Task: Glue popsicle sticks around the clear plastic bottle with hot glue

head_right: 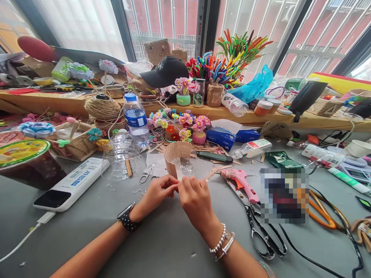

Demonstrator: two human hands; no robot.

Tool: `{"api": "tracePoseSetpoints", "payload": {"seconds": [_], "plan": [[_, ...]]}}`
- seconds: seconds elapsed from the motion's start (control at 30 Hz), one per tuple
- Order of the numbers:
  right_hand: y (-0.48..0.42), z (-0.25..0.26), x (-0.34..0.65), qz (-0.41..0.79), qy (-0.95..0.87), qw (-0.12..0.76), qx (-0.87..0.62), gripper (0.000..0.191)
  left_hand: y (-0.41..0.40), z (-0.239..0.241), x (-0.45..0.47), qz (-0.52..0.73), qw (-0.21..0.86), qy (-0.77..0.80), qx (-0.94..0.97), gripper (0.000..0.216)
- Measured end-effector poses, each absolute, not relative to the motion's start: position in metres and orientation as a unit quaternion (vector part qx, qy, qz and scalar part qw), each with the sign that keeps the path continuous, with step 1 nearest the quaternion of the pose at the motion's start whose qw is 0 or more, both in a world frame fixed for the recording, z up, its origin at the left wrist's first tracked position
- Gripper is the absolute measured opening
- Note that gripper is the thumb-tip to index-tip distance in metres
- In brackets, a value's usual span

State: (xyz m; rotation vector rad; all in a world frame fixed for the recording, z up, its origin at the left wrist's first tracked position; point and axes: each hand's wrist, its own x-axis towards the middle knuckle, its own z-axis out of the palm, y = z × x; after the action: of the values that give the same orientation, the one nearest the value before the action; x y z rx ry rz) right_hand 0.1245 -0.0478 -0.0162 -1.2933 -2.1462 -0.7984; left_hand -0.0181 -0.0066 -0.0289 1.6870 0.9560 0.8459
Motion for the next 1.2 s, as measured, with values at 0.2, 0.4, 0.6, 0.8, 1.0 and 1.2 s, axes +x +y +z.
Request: {"api": "tracePoseSetpoints", "payload": {"seconds": [0.2, 0.4, 0.6, 0.8, 1.0, 1.2], "plan": [[-0.046, -0.022, 0.129, -0.284, -0.773, 0.290, -0.488, 0.014, -0.009, -0.027, -0.018, 0.351, 0.458, 0.393, 0.716, 0.025], [-0.049, -0.023, 0.137, -0.251, -0.754, 0.372, -0.479, 0.008, -0.015, -0.027, -0.018, 0.393, 0.240, 0.383, 0.801, 0.015], [-0.050, -0.023, 0.138, -0.232, -0.754, 0.393, -0.473, 0.007, -0.019, -0.032, -0.017, 0.437, 0.073, 0.305, 0.843, 0.013], [-0.052, -0.022, 0.137, -0.236, -0.762, 0.378, -0.470, 0.005, -0.021, -0.034, -0.017, 0.428, -0.020, 0.279, 0.859, 0.011], [-0.052, -0.011, 0.150, -0.203, -0.766, 0.385, -0.474, 0.007, -0.015, -0.031, -0.019, 0.475, 0.018, 0.348, 0.808, 0.034], [-0.045, 0.026, 0.176, 0.069, -0.688, 0.481, -0.540, 0.007, 0.007, -0.037, -0.024, 0.522, 0.160, 0.474, 0.691, 0.064]]}}
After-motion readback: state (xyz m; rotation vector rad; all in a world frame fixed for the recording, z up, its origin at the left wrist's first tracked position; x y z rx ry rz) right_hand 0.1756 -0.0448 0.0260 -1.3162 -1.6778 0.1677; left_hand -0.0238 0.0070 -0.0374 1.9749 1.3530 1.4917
